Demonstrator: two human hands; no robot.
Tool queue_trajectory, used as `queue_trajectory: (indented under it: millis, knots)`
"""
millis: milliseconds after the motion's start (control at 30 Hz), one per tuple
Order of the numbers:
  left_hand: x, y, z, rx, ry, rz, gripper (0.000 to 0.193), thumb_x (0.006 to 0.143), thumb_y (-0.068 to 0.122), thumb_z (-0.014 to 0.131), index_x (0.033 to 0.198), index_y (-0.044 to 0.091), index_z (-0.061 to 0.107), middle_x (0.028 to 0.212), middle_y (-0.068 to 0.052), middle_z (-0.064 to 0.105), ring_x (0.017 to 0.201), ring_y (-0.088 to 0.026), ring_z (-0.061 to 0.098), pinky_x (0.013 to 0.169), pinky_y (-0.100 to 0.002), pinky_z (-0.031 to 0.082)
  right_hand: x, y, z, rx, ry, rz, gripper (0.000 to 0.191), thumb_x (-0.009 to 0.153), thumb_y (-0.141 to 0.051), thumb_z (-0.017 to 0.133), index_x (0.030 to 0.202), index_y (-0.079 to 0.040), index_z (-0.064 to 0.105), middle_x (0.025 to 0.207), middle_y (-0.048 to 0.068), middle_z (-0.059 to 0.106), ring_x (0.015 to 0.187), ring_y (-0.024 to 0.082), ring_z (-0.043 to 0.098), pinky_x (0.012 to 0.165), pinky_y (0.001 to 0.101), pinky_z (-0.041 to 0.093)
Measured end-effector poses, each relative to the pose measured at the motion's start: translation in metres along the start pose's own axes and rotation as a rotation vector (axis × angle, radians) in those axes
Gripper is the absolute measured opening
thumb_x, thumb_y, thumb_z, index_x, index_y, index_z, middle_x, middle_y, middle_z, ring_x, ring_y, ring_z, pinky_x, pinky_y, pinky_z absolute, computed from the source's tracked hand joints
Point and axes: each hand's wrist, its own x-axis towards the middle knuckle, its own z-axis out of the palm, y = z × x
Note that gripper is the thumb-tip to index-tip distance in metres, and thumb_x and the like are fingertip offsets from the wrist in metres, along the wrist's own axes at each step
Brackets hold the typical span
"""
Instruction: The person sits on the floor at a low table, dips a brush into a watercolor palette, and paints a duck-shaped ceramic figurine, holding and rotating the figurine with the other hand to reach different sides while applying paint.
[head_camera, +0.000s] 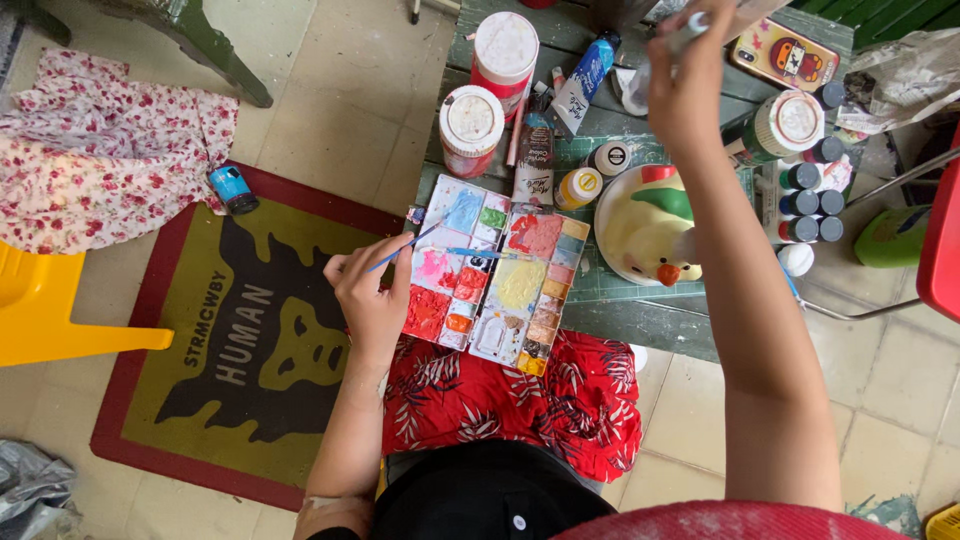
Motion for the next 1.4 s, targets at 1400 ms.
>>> queue_trajectory:
  millis: [1400]
  knots:
    - [-0.025, -0.035, 0.022, 0.059, -0.240, -0.034, 0.038, 0.100, 0.024, 0.069, 0.134, 0.008, 0.062, 0.119, -0.010, 0.073, 0.116, -0.023, 0.065, 0.100, -0.042, 0.035, -0.173, -0.115, 0.083, 0.137, -0.099, 0.381, 0.022, 0.112, -0.011, 0.043, 0.107, -0.005, 0.064, 0.083, 0.008, 0.069, 0.069, 0.018, 0.065, 0.066, 0.0304, 0.051]
